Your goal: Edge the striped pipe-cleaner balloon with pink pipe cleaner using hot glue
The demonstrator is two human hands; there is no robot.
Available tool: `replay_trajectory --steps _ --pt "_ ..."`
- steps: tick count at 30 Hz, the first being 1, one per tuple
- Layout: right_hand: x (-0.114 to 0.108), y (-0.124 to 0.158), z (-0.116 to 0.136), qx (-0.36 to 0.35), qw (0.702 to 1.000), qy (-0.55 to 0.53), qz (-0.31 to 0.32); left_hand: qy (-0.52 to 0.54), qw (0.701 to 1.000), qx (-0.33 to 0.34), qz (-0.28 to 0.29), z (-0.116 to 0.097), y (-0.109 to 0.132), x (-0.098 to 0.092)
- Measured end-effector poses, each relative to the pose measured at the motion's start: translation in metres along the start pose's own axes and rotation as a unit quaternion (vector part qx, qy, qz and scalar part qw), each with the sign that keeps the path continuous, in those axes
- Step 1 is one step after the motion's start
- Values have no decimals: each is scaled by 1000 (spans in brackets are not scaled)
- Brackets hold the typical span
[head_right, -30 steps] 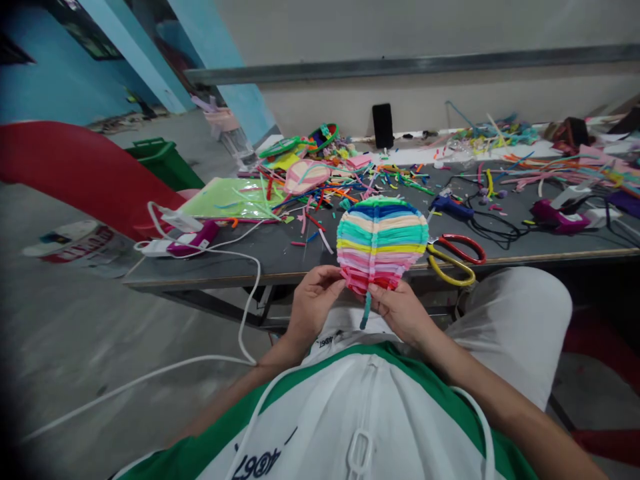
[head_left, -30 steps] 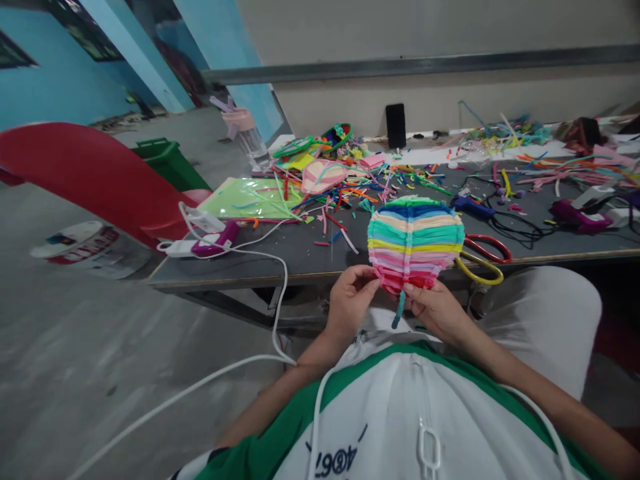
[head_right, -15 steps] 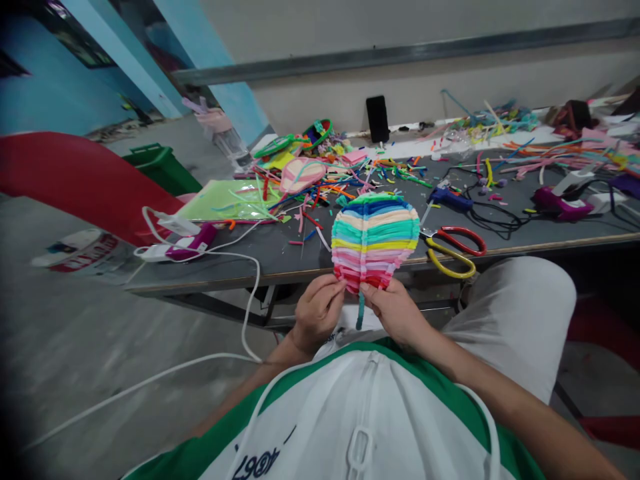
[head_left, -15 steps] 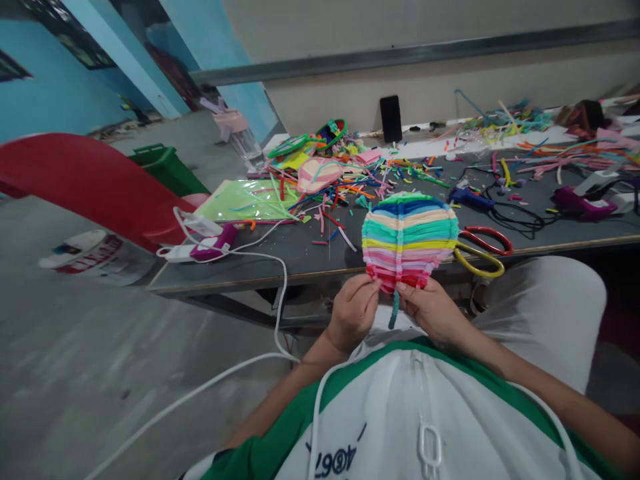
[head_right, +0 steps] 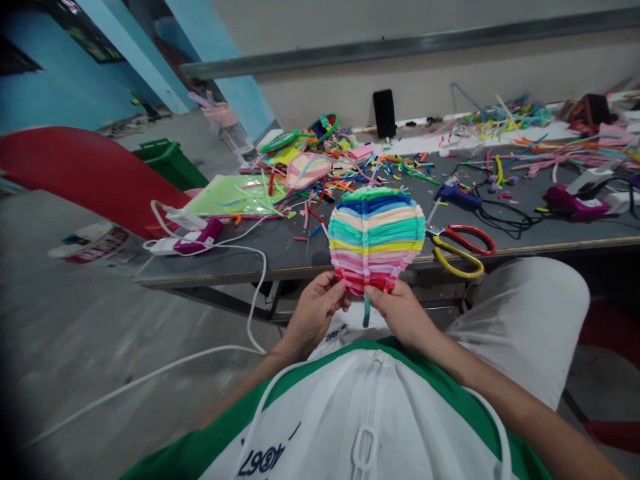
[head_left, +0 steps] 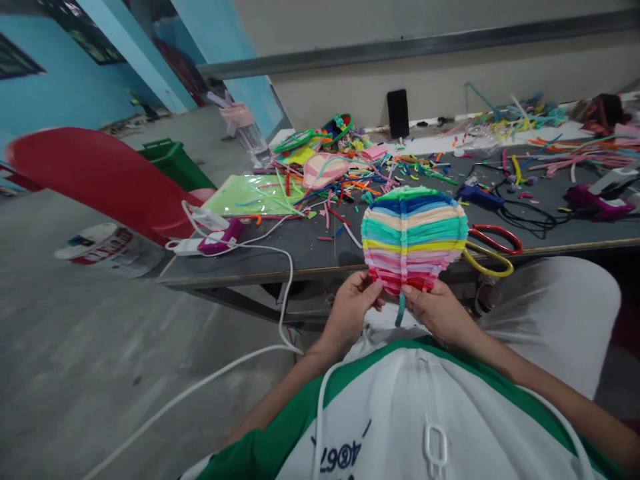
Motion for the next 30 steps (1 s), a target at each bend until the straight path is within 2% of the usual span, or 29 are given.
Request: replay_trajectory --steps 4,9,13,18,20,23,26,30 --pt "3 0 1 -10 1000 19 16 -4 999 -21 -25 0 0 -1" --pt "6 0 0 -10 999 -14 28 21 997 -65 -22 2 1 -1" --pt "6 0 -5 9 999 -45 27 29 997 -56 -35 3 1 -4" --pt "1 -3 -6 39 997 -62 -13 10 998 -57 27 0 -1 -2" --pt "2 -4 -3 41 996 -81 -1 -1 998 -60 33 -1 -2 -2" --pt "1 -4 2 64 991 -100 57 -2 998 -60 21 -3 -4 -3" --pt "-10 0 1 112 981 -122 98 10 998 -55 3 -1 -5 -6" --pt "-34 1 -9 135 981 -133 38 -11 998 -63 -16 8 -7 -12"
Point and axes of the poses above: each hand's wrist, its own y-axis away from the middle knuckle, its own x-axis out of the palm, z = x × y, the point moved 5 cm from there along -y, towards the middle knuckle, and after that the axes turned 3 degrees about z, right-handed, at the moved point
